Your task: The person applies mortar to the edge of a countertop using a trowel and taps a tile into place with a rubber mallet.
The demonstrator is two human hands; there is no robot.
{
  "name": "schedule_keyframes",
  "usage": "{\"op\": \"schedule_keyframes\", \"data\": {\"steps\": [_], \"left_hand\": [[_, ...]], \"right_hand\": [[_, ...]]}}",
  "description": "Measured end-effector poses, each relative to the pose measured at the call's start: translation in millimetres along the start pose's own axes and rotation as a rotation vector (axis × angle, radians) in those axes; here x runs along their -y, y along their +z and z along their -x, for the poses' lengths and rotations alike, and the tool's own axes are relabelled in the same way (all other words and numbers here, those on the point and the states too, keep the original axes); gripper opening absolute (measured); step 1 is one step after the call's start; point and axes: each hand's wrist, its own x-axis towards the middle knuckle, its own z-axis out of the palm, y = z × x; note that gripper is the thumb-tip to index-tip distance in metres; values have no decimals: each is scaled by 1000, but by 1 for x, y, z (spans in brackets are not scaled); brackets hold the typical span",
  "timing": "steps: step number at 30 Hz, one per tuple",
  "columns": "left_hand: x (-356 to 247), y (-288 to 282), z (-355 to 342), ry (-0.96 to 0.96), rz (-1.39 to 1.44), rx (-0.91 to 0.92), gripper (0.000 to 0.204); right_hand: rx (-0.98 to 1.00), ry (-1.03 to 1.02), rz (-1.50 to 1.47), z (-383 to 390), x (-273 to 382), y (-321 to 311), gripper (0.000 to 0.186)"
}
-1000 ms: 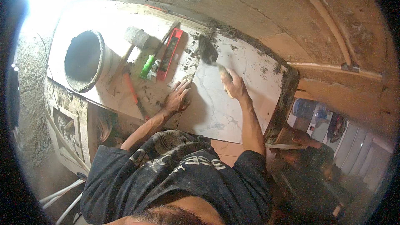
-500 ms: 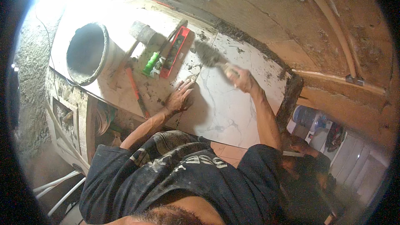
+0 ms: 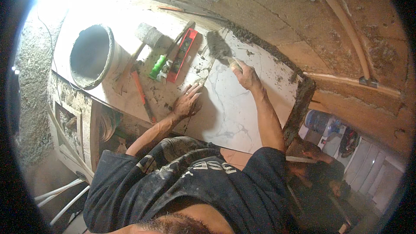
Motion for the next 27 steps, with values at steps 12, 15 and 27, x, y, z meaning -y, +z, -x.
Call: {"op": "schedule_keyframes", "data": {"steps": [12,15,27], "left_hand": [[52,-52,-174,-104,49,-544,24],[106,-77,-240,-172,-114,-616,22],[162,-100,-256,-52,-515,-226,14]], "right_hand": [[-182,-15,7,7,4,4,54],[-197,-153,121,-7,13,18,53],[-299,106,88,-3,11,7,53]]}}
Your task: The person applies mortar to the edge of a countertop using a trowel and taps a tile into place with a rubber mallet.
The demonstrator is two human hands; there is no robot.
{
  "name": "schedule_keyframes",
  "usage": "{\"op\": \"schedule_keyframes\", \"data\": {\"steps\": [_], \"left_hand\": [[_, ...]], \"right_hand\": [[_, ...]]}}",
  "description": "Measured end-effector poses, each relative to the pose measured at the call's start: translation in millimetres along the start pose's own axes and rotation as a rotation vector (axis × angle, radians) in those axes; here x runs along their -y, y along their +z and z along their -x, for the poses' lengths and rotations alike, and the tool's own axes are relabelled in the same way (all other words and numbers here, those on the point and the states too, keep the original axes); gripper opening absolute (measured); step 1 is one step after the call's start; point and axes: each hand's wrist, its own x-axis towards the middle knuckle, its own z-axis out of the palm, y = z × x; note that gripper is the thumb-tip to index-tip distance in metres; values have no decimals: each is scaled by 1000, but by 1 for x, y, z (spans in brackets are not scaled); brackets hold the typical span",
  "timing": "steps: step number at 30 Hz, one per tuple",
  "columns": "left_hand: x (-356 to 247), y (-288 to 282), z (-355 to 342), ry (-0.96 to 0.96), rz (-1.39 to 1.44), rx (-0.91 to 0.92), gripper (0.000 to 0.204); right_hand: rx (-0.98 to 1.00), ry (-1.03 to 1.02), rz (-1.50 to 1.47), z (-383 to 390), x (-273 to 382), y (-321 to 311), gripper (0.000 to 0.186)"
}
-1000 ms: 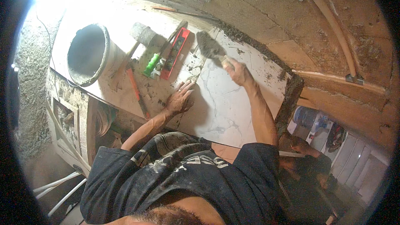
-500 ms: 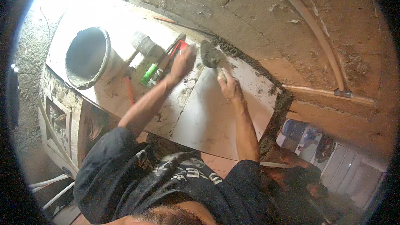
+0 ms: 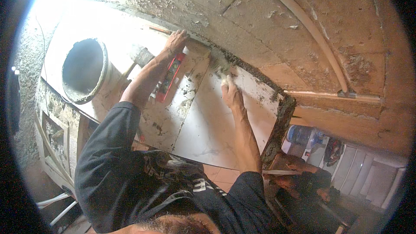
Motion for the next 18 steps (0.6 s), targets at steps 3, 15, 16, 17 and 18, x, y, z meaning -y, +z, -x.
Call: {"op": "schedule_keyframes", "data": {"steps": [3,15,16,17,18], "left_hand": [[1,-3,-5,-10,-9,100,21],[-17,-33,36,-136,5,177,32],[-22,-32,39,-119,3,121,34],[-30,-29,45,-102,6,70,36],[-41,-25,50,-88,22,74,37]], "right_hand": [[-43,-188,119,1,-8,10,52],[-212,472,-821,27,21,54,64],[-206,381,-788,26,35,55,67],[-153,334,-724,21,39,53,69],[-99,287,-661,17,43,50,70]]}}
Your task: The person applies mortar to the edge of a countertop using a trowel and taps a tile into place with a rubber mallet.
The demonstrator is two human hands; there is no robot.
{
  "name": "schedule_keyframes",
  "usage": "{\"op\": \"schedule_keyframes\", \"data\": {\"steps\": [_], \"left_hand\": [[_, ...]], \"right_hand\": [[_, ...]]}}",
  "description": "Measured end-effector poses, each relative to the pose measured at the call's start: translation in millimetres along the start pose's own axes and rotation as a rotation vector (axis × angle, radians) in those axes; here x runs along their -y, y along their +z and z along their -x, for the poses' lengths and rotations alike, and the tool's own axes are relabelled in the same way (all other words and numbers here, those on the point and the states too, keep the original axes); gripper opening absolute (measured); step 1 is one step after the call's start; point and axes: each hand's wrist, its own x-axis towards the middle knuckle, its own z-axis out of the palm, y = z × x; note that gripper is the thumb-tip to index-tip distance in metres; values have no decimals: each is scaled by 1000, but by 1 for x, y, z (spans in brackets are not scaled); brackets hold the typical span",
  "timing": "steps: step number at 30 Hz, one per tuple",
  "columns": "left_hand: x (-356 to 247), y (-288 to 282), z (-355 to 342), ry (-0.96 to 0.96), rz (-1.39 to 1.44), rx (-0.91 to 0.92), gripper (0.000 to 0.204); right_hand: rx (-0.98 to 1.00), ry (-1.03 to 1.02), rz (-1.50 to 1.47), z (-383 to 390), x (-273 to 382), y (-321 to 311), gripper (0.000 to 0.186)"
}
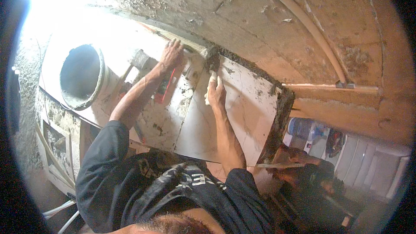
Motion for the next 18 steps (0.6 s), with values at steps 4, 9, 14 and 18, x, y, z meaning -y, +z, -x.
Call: {"op": "schedule_keyframes", "data": {"steps": [4,9,14,18], "left_hand": [[-58,-1,21,53,111,163,40],[-89,36,59,3,266,139,51],[-87,39,69,38,285,83,57],[-88,29,69,48,256,104,54]], "right_hand": [[2,-318,424,-17,-41,-47,55],[106,-611,899,-27,-18,-108,44],[141,-723,1080,-71,23,-142,40],[52,-766,1255,-76,29,-147,41]]}}
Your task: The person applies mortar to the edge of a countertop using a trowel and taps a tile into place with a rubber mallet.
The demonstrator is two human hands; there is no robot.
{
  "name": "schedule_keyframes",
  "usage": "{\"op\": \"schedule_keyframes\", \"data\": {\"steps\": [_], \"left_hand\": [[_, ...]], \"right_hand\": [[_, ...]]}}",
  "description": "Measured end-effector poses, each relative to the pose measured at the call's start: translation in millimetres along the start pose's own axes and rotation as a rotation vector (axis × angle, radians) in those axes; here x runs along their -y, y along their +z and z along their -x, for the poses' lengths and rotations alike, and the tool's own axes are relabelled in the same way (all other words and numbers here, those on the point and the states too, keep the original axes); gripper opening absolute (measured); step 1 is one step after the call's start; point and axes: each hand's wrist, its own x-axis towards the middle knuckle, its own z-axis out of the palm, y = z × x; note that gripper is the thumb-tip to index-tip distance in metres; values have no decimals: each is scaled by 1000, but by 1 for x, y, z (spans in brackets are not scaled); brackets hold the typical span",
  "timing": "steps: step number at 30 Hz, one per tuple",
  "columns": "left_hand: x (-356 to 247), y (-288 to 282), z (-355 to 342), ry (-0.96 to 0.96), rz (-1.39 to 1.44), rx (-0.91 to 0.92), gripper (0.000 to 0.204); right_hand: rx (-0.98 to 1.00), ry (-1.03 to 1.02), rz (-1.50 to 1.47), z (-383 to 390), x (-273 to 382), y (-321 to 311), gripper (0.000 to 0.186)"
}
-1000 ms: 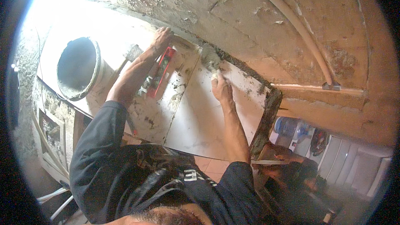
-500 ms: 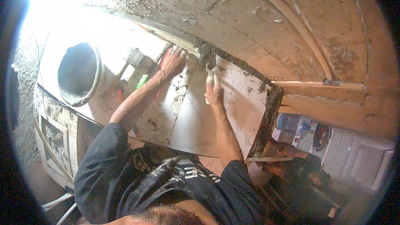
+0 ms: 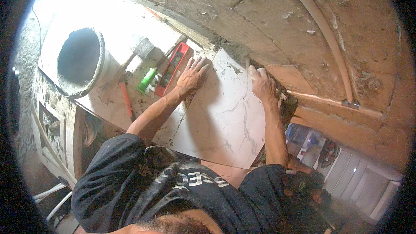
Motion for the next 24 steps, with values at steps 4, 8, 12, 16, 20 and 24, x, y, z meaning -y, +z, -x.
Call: {"op": "schedule_keyframes", "data": {"steps": [4,8,12,16,20,24], "left_hand": [[-1,-1,-2,-7,-23,17,52],[-3,1,-1,3,-78,42,56],[-3,7,-3,-37,-27,37,65],[-3,-2,-4,1,-38,0,55],[-2,-3,-5,7,-49,1,55],[-5,-4,-3,8,-63,-12,55]], "right_hand": [[-58,-11,-34,6,11,10,41],[-161,100,-190,26,18,37,44],[-7,180,-378,23,74,44,51],[-40,213,-413,-17,101,51,50],[89,305,-368,-6,55,41,48],[69,376,-359,47,9,48,48]]}}
